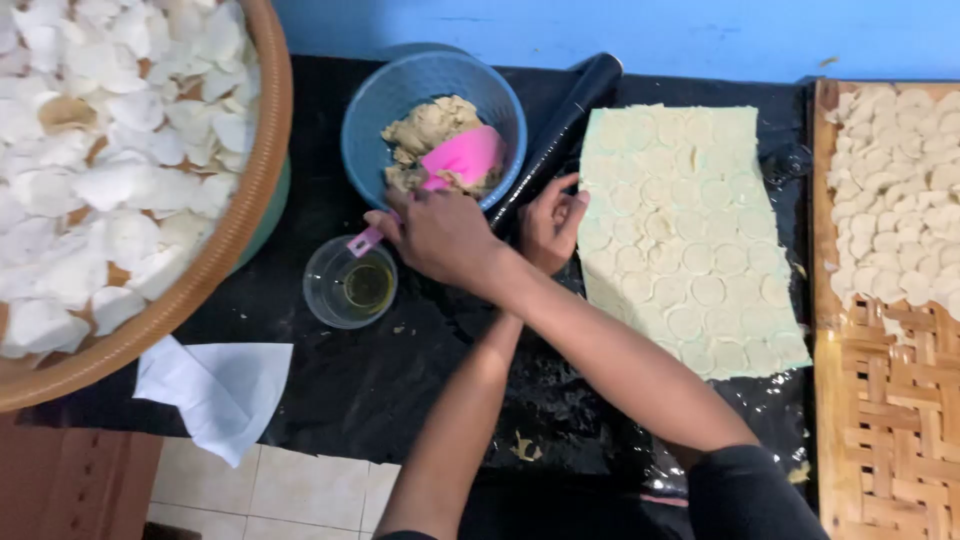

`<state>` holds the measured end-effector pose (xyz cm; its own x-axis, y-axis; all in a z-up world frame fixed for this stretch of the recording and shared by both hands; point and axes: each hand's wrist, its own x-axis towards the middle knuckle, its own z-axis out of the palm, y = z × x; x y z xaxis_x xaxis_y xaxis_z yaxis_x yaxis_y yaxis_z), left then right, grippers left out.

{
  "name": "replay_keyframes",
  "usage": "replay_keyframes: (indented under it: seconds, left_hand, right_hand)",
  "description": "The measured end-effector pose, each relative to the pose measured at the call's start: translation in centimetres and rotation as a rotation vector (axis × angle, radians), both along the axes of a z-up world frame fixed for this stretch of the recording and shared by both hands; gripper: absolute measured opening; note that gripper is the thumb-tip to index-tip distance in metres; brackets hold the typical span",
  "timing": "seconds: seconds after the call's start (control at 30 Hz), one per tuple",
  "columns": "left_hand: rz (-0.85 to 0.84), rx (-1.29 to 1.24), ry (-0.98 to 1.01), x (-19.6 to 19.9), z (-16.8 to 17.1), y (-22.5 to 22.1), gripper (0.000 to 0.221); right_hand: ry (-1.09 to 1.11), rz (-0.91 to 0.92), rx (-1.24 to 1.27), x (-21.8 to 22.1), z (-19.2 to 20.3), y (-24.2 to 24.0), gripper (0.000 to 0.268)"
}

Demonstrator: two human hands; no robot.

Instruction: Using a pink spatula to transfer small circular pieces of dough from a plastic sheet to a woven drying tray.

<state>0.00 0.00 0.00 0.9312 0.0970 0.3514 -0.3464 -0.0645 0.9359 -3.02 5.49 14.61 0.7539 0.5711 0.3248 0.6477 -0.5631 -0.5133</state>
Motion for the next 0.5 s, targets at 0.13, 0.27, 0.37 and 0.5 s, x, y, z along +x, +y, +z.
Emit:
replay_keyframes:
  seconds: [0.13,0.27,0.37,0.5]
  left_hand:
    - [-0.028,-0.031,-0.021,0.2,0.0,0.2,0.029]
    - [-0.037,-0.075,0.049,0.8,-2.0,-0.6,0.030]
    - [-0.025,-0.154,0.086,1.3,-3.0,-1.2,0.033]
    - [0.022,-0.154,0.056,0.6,-1.8,-1.1,0.032]
  right_hand:
    - [0.137,-0.148,-0.143,0.8,0.5,0.8,0.052]
    - [0.268,-0.213,0.088,0.5,-1.3,-3.4,0.040]
    - [0.333,-0.113,0.330,-0.4,-4.6,-6.9,0.026]
    - [0.606,-0.026,0.740,-2.4,-5.3,-8.2,0.014]
